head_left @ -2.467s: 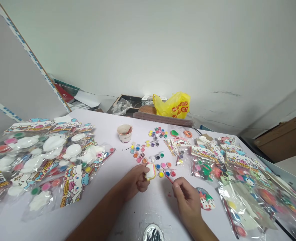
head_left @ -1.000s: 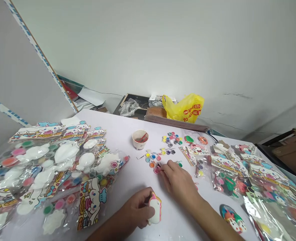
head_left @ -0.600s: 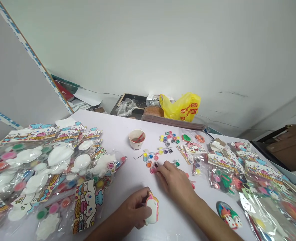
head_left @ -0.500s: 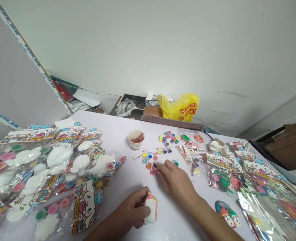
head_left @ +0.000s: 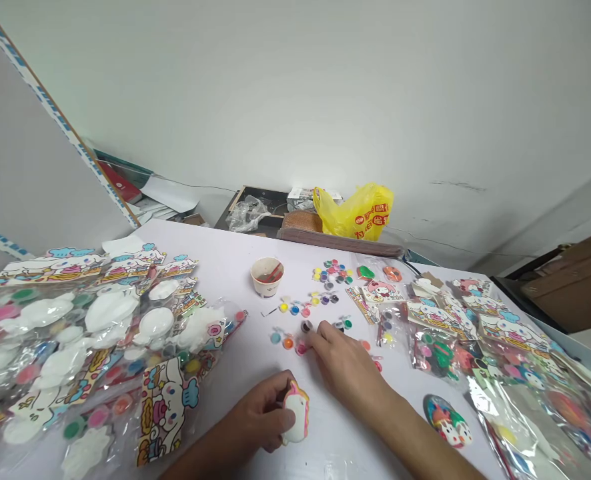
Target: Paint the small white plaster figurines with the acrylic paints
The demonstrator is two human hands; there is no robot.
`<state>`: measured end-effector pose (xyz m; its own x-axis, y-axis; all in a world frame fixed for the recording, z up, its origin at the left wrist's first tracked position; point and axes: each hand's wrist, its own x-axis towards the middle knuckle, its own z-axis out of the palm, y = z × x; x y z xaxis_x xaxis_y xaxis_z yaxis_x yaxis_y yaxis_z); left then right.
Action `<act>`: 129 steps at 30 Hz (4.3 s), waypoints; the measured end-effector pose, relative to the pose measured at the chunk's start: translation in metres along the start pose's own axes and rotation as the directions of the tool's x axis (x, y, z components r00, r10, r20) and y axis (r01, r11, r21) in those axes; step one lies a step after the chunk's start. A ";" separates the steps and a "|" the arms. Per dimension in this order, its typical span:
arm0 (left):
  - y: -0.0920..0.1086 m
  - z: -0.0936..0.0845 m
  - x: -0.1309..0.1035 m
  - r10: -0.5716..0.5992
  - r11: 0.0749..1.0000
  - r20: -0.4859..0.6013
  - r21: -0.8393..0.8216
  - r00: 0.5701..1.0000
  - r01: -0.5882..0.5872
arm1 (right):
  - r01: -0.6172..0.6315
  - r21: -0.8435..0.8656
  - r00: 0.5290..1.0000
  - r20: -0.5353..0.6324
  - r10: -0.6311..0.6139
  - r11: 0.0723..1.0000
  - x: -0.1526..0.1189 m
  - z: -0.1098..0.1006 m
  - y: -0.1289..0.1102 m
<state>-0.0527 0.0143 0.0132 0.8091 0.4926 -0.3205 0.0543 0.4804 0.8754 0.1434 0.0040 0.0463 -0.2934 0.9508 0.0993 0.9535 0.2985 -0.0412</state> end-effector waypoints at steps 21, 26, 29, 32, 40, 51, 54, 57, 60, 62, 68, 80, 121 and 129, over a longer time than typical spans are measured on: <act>0.007 0.007 -0.004 -0.042 0.999 -0.058 0.026 0.997 0.044 | -0.076 0.042 0.991 0.117 0.070 0.996 0.006 -0.019 -0.002; 0.008 0.005 -0.004 -0.029 0.999 -0.037 0.037 0.999 0.030 | -0.106 0.060 0.982 0.162 0.095 0.993 0.008 -0.014 -0.003; 0.007 0.004 -0.003 -0.036 0.998 -0.047 0.050 0.998 0.039 | -0.111 0.082 0.986 0.137 0.099 0.990 0.010 -0.012 -0.004; 0.005 0.005 -0.002 -0.034 0.998 -0.050 0.047 0.998 0.037 | -0.128 0.089 0.987 0.109 0.118 0.988 0.010 -0.011 -0.006; 0.008 0.004 -0.004 -0.026 0.999 -0.023 0.044 0.999 0.027 | -0.166 0.399 0.976 -0.064 0.207 0.902 -0.016 -0.030 0.021; -0.003 0.001 -0.004 -0.029 0.998 -0.089 -0.057 0.996 0.024 | -0.399 0.734 0.724 -0.115 0.680 0.549 -0.102 -0.008 0.080; -0.006 0.002 -0.001 -0.022 0.990 -0.144 -0.141 0.989 0.001 | -0.348 0.812 0.681 -0.125 0.721 0.469 -0.106 0.000 0.083; -0.009 0.006 0.004 -0.034 0.983 -0.155 -0.183 0.987 0.005 | -0.316 0.845 0.668 -0.126 0.734 0.432 -0.107 0.006 0.083; -0.009 0.012 0.010 -0.051 0.976 -0.175 -0.217 0.983 0.012 | -0.322 0.838 0.698 -0.105 0.708 0.441 -0.108 0.013 0.081; -0.008 0.017 0.014 -0.042 0.981 -0.164 -0.194 0.986 0.009 | -0.319 0.831 0.726 -0.095 0.681 0.456 -0.110 0.017 0.079; 0.000 0.029 0.023 0.016 0.996 -0.036 0.085 0.999 -0.013 | -0.311 0.796 0.775 -0.103 0.623 0.519 -0.112 0.021 0.078; -0.002 0.033 0.027 0.021 0.999 -0.118 0.039 0.993 -0.016 | -0.255 0.847 0.786 -0.099 0.610 0.466 -0.111 0.019 0.068; 0.004 0.035 0.040 0.010 0.960 -0.220 -0.270 0.976 -0.070 | -0.120 0.808 0.957 -0.059 0.282 0.576 -0.099 0.015 0.018; 0.004 0.036 0.040 0.026 0.962 -0.226 -0.259 0.974 -0.086 | -0.100 0.786 0.968 -0.065 0.242 0.610 -0.099 0.016 0.018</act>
<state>0.0011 0.0100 0.0167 0.6568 0.6564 -0.3711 -0.1686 0.6075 0.7762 0.1883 -0.0830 0.0198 -0.0485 0.9874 0.1505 0.5567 0.1518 -0.8167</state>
